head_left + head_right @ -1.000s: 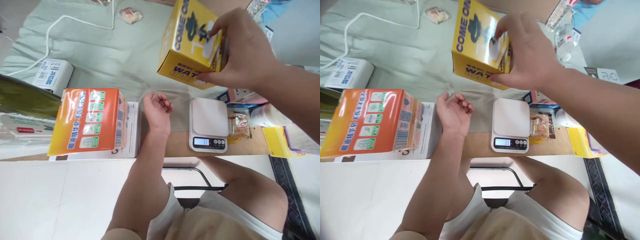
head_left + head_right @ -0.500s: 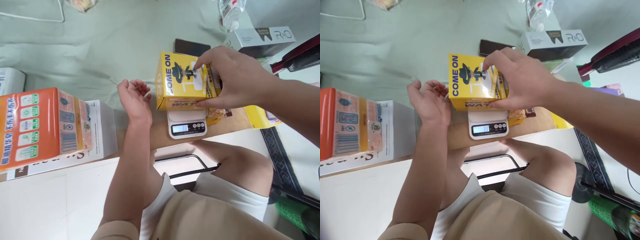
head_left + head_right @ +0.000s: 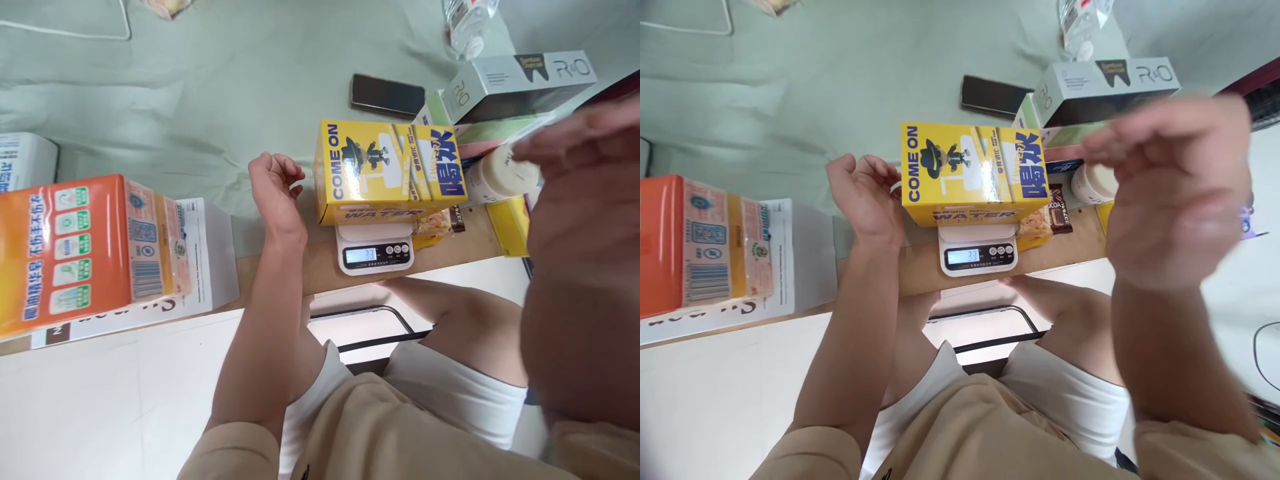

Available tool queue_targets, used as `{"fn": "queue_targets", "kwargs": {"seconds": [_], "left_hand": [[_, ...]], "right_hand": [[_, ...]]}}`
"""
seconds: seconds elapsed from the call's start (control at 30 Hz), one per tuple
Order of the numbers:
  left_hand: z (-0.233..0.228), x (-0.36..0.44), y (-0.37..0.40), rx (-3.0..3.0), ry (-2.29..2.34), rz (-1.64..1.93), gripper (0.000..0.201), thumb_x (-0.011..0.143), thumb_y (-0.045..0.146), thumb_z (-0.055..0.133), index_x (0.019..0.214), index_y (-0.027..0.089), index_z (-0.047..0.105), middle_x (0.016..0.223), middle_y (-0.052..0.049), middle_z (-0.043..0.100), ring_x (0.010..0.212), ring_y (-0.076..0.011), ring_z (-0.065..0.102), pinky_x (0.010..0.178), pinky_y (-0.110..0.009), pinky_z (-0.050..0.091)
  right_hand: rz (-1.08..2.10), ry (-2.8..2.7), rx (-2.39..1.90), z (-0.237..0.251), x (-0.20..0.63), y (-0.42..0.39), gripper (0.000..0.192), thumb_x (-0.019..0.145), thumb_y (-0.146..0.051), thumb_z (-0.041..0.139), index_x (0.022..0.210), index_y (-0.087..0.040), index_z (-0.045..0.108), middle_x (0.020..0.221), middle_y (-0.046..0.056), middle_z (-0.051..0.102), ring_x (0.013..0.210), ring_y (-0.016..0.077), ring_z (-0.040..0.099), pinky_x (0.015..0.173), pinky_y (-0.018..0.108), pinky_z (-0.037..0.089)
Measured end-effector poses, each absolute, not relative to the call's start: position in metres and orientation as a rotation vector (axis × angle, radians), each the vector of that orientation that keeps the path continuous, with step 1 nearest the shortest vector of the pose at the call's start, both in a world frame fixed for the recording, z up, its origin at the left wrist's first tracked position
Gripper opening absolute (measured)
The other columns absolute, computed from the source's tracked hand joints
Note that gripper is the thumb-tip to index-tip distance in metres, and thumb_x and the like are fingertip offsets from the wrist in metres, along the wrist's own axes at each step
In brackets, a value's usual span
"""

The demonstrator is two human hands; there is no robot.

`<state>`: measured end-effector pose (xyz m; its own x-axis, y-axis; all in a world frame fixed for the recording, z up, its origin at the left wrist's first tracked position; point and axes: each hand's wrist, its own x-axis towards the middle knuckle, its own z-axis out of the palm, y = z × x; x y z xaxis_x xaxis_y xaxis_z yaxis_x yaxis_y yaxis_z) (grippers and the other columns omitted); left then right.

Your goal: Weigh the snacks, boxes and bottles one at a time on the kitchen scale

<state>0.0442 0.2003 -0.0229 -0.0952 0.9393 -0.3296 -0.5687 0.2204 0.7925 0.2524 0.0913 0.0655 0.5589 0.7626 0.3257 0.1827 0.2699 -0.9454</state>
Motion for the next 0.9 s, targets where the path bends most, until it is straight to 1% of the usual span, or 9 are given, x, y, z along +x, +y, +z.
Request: {"fn": "queue_targets", "kwargs": {"seconds": [0.07,0.13,0.27,0.37,0.53,0.63,0.77,0.83,0.9], "left_hand": [[-0.023,0.045,0.201,0.51,1.023,1.36,0.053,0.108,0.038,0.03,0.06,0.02,0.044,0.073,-0.003,0.048,0.069,-0.014,0.05,0.063,-0.026,0.036],[-0.026,0.046,0.201,0.532,1.02,1.358,0.052,0.108,0.037,0.028,0.06,0.021,0.044,0.073,-0.003,0.048,0.07,-0.0153,0.049,0.065,-0.028,0.037],[-0.032,0.048,0.2,0.59,0.985,1.385,0.053,0.107,0.038,0.027,0.061,0.021,0.045,0.072,-0.004,0.048,0.07,-0.016,0.049,0.067,-0.03,0.039],[-0.033,0.05,0.2,0.628,0.932,1.411,0.052,0.107,0.035,0.029,0.058,0.02,0.037,0.065,-0.003,0.038,0.063,-0.0145,0.042,0.062,-0.029,0.037],[-0.03,0.052,0.196,0.652,0.914,1.414,0.053,0.103,0.026,0.037,0.055,0.021,0.014,0.057,0.002,0.013,0.048,-0.0118,0.016,0.05,-0.031,0.019],[-0.03,0.052,0.195,0.665,0.951,1.455,0.058,0.102,0.028,0.047,0.056,0.021,0.012,0.057,0.004,0.006,0.049,-0.0099,0.006,0.048,-0.03,0.01],[-0.033,0.05,0.197,0.704,1.003,1.52,0.06,0.107,0.041,0.049,0.057,0.021,0.023,0.057,0.005,0.014,0.047,-0.0081,0.011,0.047,-0.029,0.01],[-0.035,0.049,0.199,0.693,1.005,1.529,0.053,0.108,0.041,0.049,0.06,0.02,0.038,0.057,0.005,0.026,0.046,-0.0075,0.018,0.046,-0.028,0.013],[-0.037,0.048,0.202,0.66,1.016,1.534,0.038,0.105,0.03,0.053,0.069,0.02,0.052,0.062,0.004,0.041,0.046,-0.0068,0.026,0.046,-0.026,0.019]], "right_hand": [[0.306,-0.912,-1.239,0.038,0.256,0.068,0.046,0.079,-0.079,0.061,0.079,-0.035,0.076,0.075,0.001,0.065,0.074,0.0196,0.064,0.073,0.043,0.055],[0.351,-0.71,-1.232,0.01,0.255,0.05,0.054,0.081,-0.08,0.05,0.072,-0.032,0.074,0.07,0.002,0.059,0.067,0.0167,0.058,0.062,0.036,0.048],[0.618,-0.535,-1.24,-0.019,0.245,0.033,0.064,0.08,-0.083,0.042,0.071,-0.026,0.072,0.068,0.004,0.056,0.065,0.0185,0.055,0.06,0.036,0.048],[0.709,-0.612,-1.23,-0.022,0.241,0.032,0.067,0.078,-0.086,0.044,0.076,-0.026,0.073,0.071,0.006,0.059,0.067,0.0204,0.057,0.06,0.037,0.051],[0.782,-0.691,-1.265,-0.022,0.24,0.033,0.057,0.084,-0.077,0.043,0.083,-0.028,0.073,0.076,0.006,0.061,0.07,0.0228,0.057,0.055,0.039,0.053],[0.773,-0.703,-1.24,-0.024,0.239,0.035,0.057,0.086,-0.074,0.039,0.082,-0.028,0.073,0.074,0.007,0.061,0.068,0.0229,0.057,0.054,0.038,0.053],[0.785,-0.721,-1.256,-0.023,0.239,0.036,0.054,0.087,-0.072,0.042,0.085,-0.028,0.073,0.077,0.007,0.063,0.07,0.0227,0.058,0.054,0.037,0.052],[0.784,-0.726,-1.265,-0.022,0.239,0.035,0.053,0.087,-0.072,0.044,0.085,-0.028,0.073,0.077,0.007,0.063,0.07,0.0223,0.058,0.054,0.037,0.053],[0.77,-0.723,-1.273,-0.021,0.238,0.035,0.052,0.086,-0.072,0.046,0.083,-0.028,0.074,0.076,0.006,0.062,0.07,0.0218,0.058,0.054,0.037,0.054]]}}
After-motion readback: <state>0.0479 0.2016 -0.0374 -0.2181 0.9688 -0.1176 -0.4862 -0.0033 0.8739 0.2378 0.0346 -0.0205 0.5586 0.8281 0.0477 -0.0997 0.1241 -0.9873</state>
